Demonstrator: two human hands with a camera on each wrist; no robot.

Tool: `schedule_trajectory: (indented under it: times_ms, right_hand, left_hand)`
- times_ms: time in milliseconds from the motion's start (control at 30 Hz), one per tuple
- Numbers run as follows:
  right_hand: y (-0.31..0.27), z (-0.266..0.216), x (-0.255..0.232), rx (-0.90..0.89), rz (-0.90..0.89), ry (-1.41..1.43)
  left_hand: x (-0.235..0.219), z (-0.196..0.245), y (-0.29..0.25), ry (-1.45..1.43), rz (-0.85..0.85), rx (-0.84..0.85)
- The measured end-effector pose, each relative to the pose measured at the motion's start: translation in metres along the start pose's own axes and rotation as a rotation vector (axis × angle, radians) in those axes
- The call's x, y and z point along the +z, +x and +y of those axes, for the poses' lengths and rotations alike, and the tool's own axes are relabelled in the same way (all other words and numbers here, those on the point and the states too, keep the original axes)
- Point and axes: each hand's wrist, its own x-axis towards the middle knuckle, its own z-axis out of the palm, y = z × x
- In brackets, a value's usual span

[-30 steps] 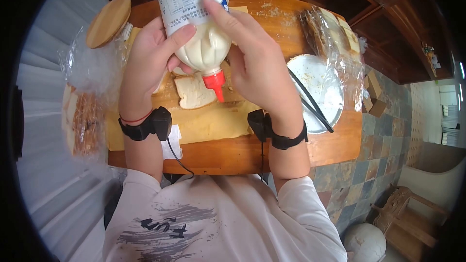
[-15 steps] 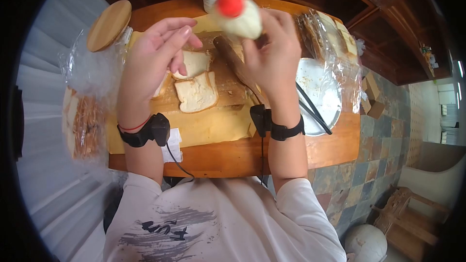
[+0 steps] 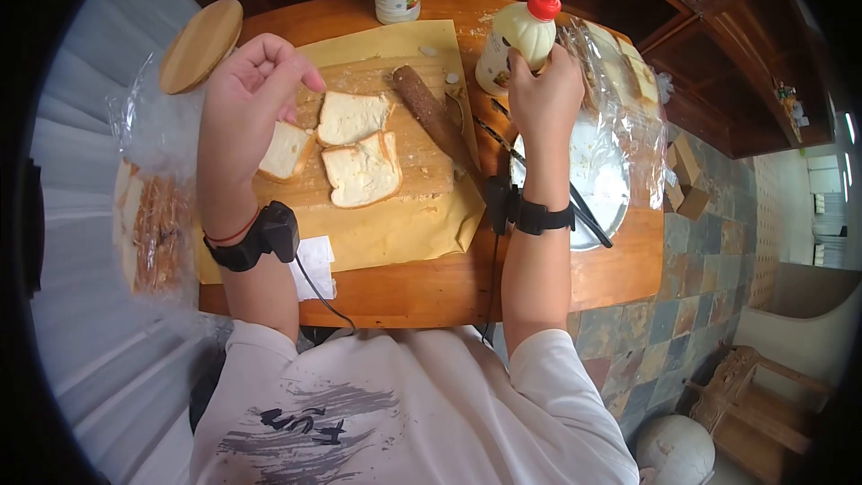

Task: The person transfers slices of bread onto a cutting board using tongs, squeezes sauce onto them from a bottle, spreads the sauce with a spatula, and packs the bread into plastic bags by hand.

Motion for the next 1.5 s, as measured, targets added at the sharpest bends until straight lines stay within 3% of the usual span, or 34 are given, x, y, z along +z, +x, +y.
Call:
schedule_trajectory:
  times_ms: [467, 533, 667, 733, 767, 800, 867, 933, 1000, 1067, 1133, 1200, 1333, 1400, 1500]
  right_hand:
    - [0.004, 0.013, 0.002, 0.060, -0.044, 0.105]
    - [0.002, 0.004, -0.013, -0.047, -0.045, -0.193]
    - [-0.010, -0.027, -0.048, -0.054, 0.077, -0.187]
    - [-0.017, -0.035, -0.063, -0.029, -0.354, 0.127]
    - [-0.025, -0.043, -0.069, -0.042, -0.477, 0.063]
    - [-0.034, -0.044, -0.071, -0.044, -0.476, 0.062]
    - [-0.051, -0.044, -0.072, -0.143, -0.770, -0.208]
    - [-0.062, -0.048, -0.069, -0.074, -0.943, -0.396]
    - [-0.079, -0.027, -0.062, -0.073, -0.939, -0.405]
    - [-0.090, -0.018, -0.058, -0.212, -0.839, -0.404]
    - [-0.094, -0.019, -0.056, -0.199, -0.864, -0.448]
    - [-0.101, -0.016, -0.055, -0.238, -0.753, -0.443]
    - [-0.106, -0.009, -0.063, -0.227, -0.671, -0.402]
    - [-0.110, -0.009, -0.073, -0.131, -0.581, -0.265]
    - [-0.124, -0.013, -0.086, -0.130, -0.590, -0.166]
  left_hand:
    - [0.003, 0.016, -0.009, -0.088, -0.124, 0.006]
    - [0.002, 0.016, -0.010, -0.178, -0.159, 0.008]
    - [-0.003, 0.013, -0.008, -0.187, -0.174, 0.046]
    - [-0.006, 0.007, -0.007, -0.172, -0.175, 0.040]
    - [-0.005, 0.008, -0.008, -0.173, -0.174, 0.040]
    - [-0.004, 0.011, -0.008, -0.184, -0.183, 0.044]
    - [-0.002, 0.014, -0.009, -0.201, -0.192, 0.050]
    - [-0.002, 0.015, -0.009, -0.203, -0.193, 0.061]
    - [-0.002, 0.015, -0.010, -0.199, -0.195, 0.072]
    - [-0.003, 0.016, -0.010, -0.192, -0.199, 0.083]
    - [-0.005, 0.018, -0.011, -0.178, -0.190, 0.086]
    - [-0.004, 0.020, -0.012, -0.157, -0.167, 0.077]
    - [-0.008, 0.019, -0.011, -0.127, -0.086, 0.122]
    - [-0.011, 0.021, -0.011, -0.128, -0.080, 0.114]
    - [-0.014, 0.019, -0.011, -0.136, -0.065, 0.118]
